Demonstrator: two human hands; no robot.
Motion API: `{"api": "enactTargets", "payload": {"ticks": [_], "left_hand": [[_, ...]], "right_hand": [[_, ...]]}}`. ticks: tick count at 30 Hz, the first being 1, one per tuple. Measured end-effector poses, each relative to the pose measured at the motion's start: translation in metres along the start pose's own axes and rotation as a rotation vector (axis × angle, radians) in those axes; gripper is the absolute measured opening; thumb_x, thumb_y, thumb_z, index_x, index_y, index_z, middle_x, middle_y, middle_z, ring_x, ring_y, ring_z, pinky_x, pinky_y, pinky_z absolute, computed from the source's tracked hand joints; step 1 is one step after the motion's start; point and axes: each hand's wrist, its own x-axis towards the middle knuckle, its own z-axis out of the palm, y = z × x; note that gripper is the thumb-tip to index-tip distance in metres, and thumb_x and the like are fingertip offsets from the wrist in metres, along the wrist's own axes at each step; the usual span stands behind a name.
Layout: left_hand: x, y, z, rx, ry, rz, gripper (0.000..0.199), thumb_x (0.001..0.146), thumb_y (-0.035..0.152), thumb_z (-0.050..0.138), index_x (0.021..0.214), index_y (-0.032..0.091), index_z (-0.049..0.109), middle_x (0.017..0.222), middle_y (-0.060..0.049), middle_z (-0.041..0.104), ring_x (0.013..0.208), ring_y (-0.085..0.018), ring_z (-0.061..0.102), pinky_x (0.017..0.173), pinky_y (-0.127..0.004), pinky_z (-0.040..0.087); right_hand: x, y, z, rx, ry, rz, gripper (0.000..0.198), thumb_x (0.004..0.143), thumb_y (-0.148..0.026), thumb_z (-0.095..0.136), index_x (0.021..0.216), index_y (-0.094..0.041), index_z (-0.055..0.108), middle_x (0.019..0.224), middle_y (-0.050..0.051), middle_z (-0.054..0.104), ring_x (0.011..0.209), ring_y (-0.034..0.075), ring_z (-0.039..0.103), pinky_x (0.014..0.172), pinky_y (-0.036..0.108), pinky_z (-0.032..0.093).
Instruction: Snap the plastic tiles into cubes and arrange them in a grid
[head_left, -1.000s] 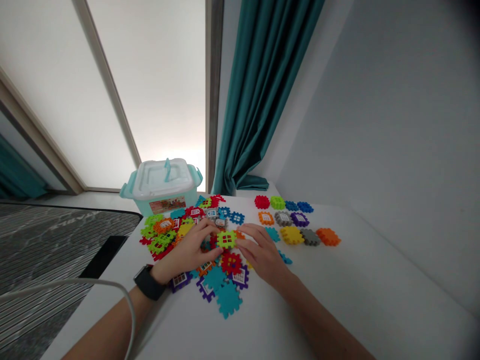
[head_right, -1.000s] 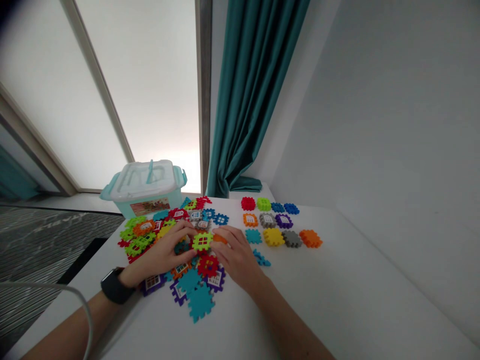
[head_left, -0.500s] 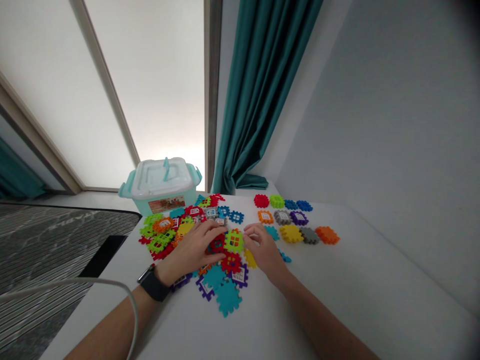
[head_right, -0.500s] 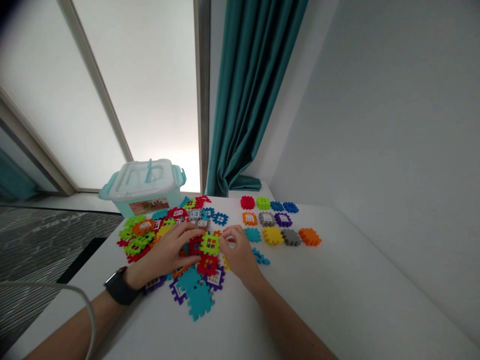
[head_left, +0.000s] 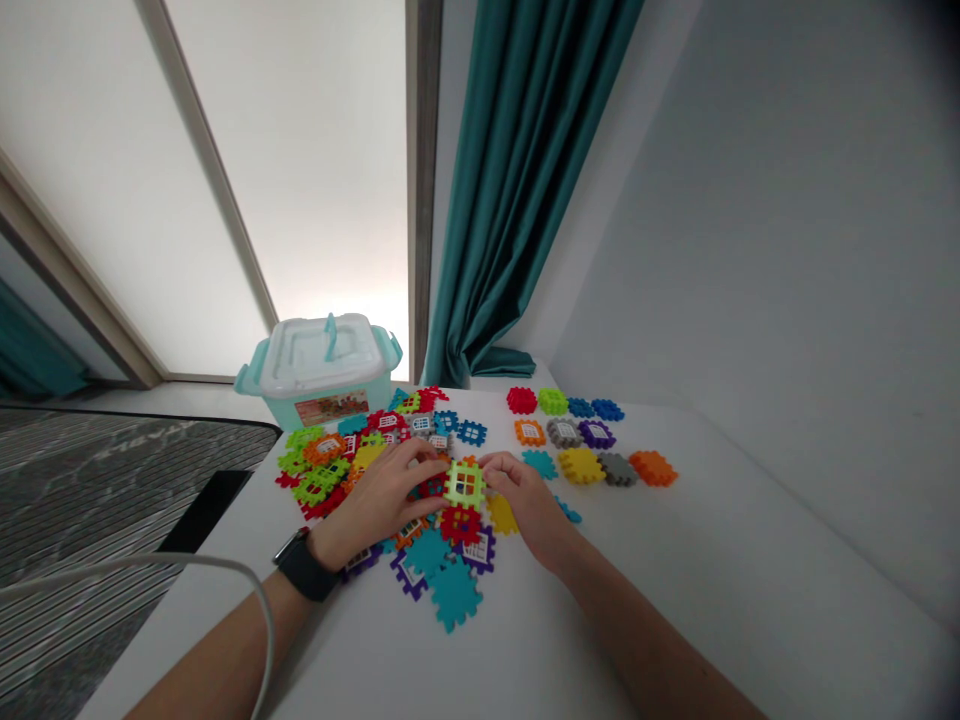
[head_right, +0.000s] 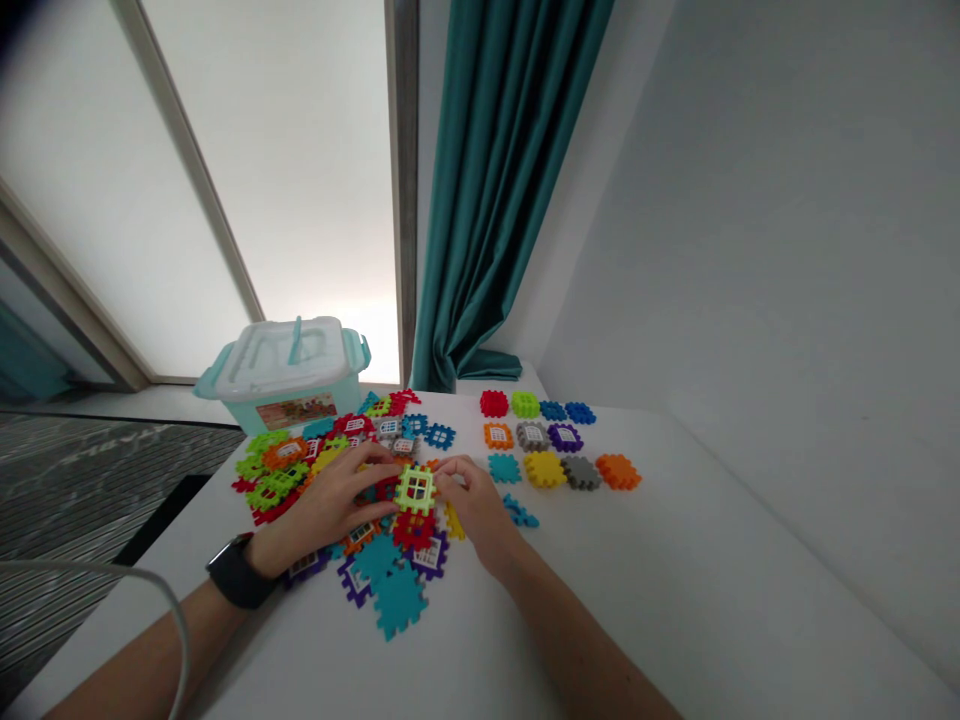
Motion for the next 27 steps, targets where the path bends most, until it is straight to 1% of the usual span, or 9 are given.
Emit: {"api": "enactTargets", "payload": {"ticks": [2, 4, 7, 10, 13, 16, 18, 22, 27], "left_hand": [[0.000, 0.000, 0.000, -0.004, -0.003, -0.004, 0.031, 0.094, 0.041, 0.069, 0.117, 0.022, 0.065, 0.116, -0.010, 0.062, 0.105, -0.025, 0.063, 0.091, -0.039, 0.053], [0.000, -0.001, 0.001, -0.002, -0.009, -0.015, 0.031, 0.093, 0.041, 0.070, 0.117, 0.022, 0.065, 0.116, -0.010, 0.063, 0.105, -0.025, 0.064, 0.091, -0.039, 0.053], [-0.001, -0.001, 0.003, -0.002, -0.016, -0.041, 0.031, 0.093, 0.039, 0.069, 0.119, 0.022, 0.064, 0.119, -0.010, 0.063, 0.109, -0.026, 0.063, 0.093, -0.040, 0.052], [0.000, 0.001, 0.003, -0.049, -0.030, -0.092, 0.030, 0.094, 0.038, 0.067, 0.119, 0.022, 0.063, 0.120, -0.010, 0.063, 0.110, -0.026, 0.062, 0.095, -0.040, 0.051], [0.003, 0.005, -0.001, -0.168, -0.034, -0.177, 0.024, 0.098, 0.039, 0.058, 0.114, 0.022, 0.064, 0.118, -0.009, 0.063, 0.110, -0.024, 0.062, 0.096, -0.038, 0.051], [0.005, 0.007, -0.006, -0.289, -0.049, -0.239, 0.026, 0.101, 0.040, 0.051, 0.109, 0.021, 0.066, 0.115, -0.008, 0.063, 0.110, -0.024, 0.062, 0.098, -0.038, 0.050], [0.006, 0.007, -0.009, -0.338, -0.072, -0.249, 0.028, 0.100, 0.043, 0.051, 0.108, 0.021, 0.066, 0.115, -0.008, 0.063, 0.110, -0.024, 0.061, 0.100, -0.039, 0.050], [0.007, 0.009, -0.013, -0.385, -0.078, -0.224, 0.029, 0.100, 0.045, 0.052, 0.105, 0.020, 0.066, 0.114, -0.008, 0.063, 0.108, -0.024, 0.062, 0.098, -0.040, 0.051], [0.008, 0.012, -0.015, -0.376, -0.058, -0.209, 0.023, 0.099, 0.042, 0.056, 0.101, 0.021, 0.066, 0.112, -0.008, 0.064, 0.108, -0.023, 0.062, 0.099, -0.040, 0.052]], "right_hand": [[0.001, 0.002, 0.000, -0.026, -0.009, -0.015, 0.023, 0.082, -0.041, 0.061, 0.072, -0.020, 0.061, 0.097, 0.005, 0.067, 0.085, 0.019, 0.060, 0.077, 0.032, 0.050], [0.002, 0.006, -0.001, -0.094, 0.001, -0.075, 0.021, 0.084, -0.040, 0.059, 0.074, -0.021, 0.062, 0.094, 0.004, 0.066, 0.085, 0.019, 0.060, 0.077, 0.032, 0.051], [0.003, 0.012, 0.000, -0.223, 0.044, -0.250, 0.018, 0.088, -0.036, 0.057, 0.079, -0.022, 0.062, 0.093, 0.004, 0.063, 0.089, 0.020, 0.061, 0.081, 0.035, 0.052], [0.002, 0.014, 0.001, -0.329, 0.105, -0.433, 0.015, 0.094, -0.031, 0.054, 0.085, -0.022, 0.062, 0.098, 0.006, 0.063, 0.096, 0.022, 0.062, 0.087, 0.038, 0.052], [-0.002, 0.012, 0.000, -0.446, 0.176, -0.638, 0.011, 0.097, -0.025, 0.053, 0.093, -0.023, 0.063, 0.105, 0.008, 0.063, 0.105, 0.023, 0.062, 0.092, 0.041, 0.052], [-0.008, 0.009, -0.001, -0.560, 0.185, -0.838, 0.013, 0.098, -0.019, 0.054, 0.102, -0.026, 0.065, 0.110, 0.008, 0.061, 0.113, 0.024, 0.061, 0.097, 0.044, 0.052], [-0.010, 0.009, -0.002, -0.617, 0.190, -0.923, 0.017, 0.098, -0.017, 0.054, 0.106, -0.027, 0.065, 0.110, 0.008, 0.061, 0.114, 0.025, 0.060, 0.098, 0.046, 0.052], [-0.012, 0.010, -0.004, -0.670, 0.192, -0.979, 0.022, 0.097, -0.014, 0.054, 0.110, -0.029, 0.065, 0.111, 0.008, 0.060, 0.114, 0.026, 0.060, 0.097, 0.047, 0.053], [-0.012, 0.013, -0.005, -0.690, 0.145, -0.961, 0.027, 0.097, -0.014, 0.054, 0.112, -0.032, 0.066, 0.112, 0.007, 0.060, 0.117, 0.027, 0.060, 0.100, 0.050, 0.052]]}}
